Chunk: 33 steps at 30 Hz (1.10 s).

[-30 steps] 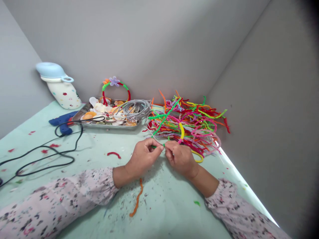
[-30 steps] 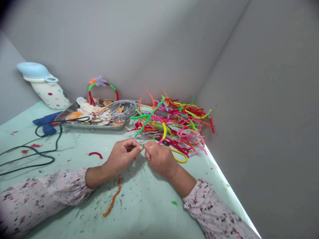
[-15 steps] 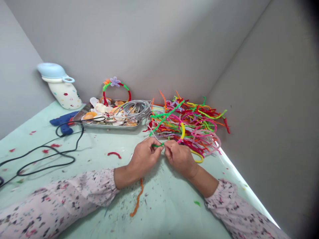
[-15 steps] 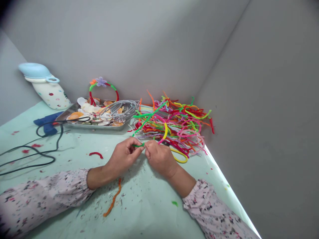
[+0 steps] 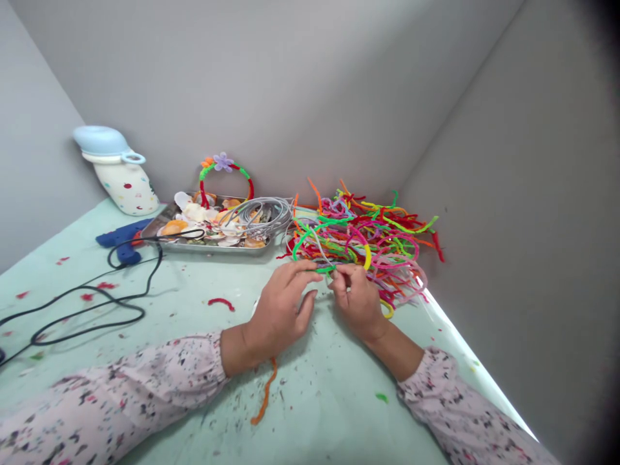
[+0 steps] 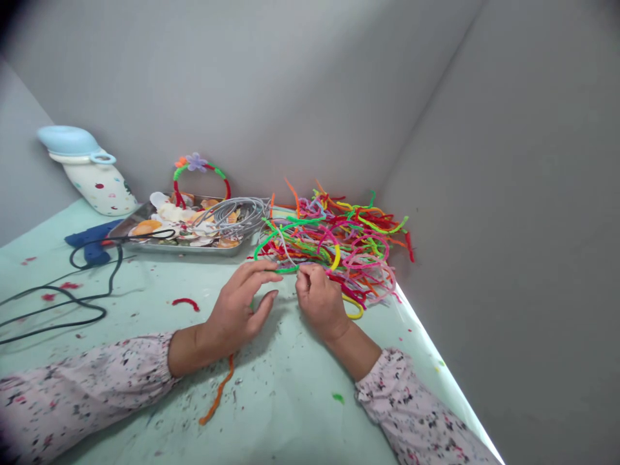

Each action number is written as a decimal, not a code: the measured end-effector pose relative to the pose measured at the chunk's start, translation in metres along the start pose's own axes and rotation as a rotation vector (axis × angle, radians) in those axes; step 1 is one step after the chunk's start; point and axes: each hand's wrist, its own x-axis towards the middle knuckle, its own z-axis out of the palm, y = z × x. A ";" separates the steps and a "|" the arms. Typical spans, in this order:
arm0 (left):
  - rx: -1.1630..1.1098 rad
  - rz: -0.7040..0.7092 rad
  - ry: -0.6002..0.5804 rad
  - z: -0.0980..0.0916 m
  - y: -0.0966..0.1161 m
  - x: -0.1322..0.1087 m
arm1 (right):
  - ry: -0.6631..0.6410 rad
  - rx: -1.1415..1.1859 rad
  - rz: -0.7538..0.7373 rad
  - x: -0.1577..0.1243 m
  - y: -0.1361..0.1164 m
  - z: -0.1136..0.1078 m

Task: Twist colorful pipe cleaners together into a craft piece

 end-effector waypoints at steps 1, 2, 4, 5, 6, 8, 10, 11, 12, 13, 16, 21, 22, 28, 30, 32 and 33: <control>0.011 0.044 0.000 0.000 0.000 0.000 | -0.001 0.019 0.022 -0.001 0.001 0.000; 0.020 0.082 -0.002 -0.001 0.000 0.000 | 0.006 0.043 0.038 -0.002 0.001 0.000; 0.009 0.128 0.002 -0.003 -0.001 0.000 | 0.045 0.107 0.061 -0.003 0.002 -0.002; -0.010 0.137 0.010 -0.003 -0.001 0.000 | 0.069 0.144 0.074 -0.004 0.002 -0.002; -0.035 0.142 0.022 -0.004 -0.001 0.000 | 0.092 0.182 0.092 -0.004 0.002 -0.003; -0.088 0.153 0.050 -0.006 -0.001 0.000 | 0.122 0.247 0.147 -0.004 0.004 -0.003; -0.125 0.160 0.073 -0.006 -0.001 0.000 | 0.134 0.299 0.200 -0.005 0.006 -0.003; -0.139 0.146 0.070 -0.005 -0.002 0.000 | 0.136 0.318 0.214 -0.005 0.007 -0.003; -0.151 0.111 0.052 -0.004 -0.003 0.000 | 0.138 0.329 0.214 -0.005 0.008 -0.003; -0.164 0.053 0.022 -0.002 -0.004 0.000 | 0.134 0.333 0.195 -0.005 0.008 -0.003; -0.225 -0.217 -0.103 0.004 -0.010 -0.001 | 0.089 0.326 0.050 -0.006 0.005 -0.006; -0.331 -0.344 -0.151 0.007 -0.014 -0.002 | 0.018 0.330 -0.052 -0.006 0.001 -0.007; -0.310 -0.316 -0.127 0.006 -0.013 -0.002 | 0.020 0.324 -0.026 -0.006 0.001 -0.006; -0.259 0.010 0.014 0.002 -0.008 -0.004 | -0.002 0.312 0.038 -0.005 0.004 -0.004; -0.255 0.076 0.008 0.001 -0.007 -0.004 | -0.011 0.305 0.049 -0.005 0.004 -0.004; -0.261 0.112 -0.015 0.000 -0.006 -0.004 | -0.022 0.295 0.058 -0.004 0.004 -0.005; -0.258 0.122 -0.020 0.000 -0.005 -0.004 | -0.029 0.283 0.052 -0.004 0.004 -0.005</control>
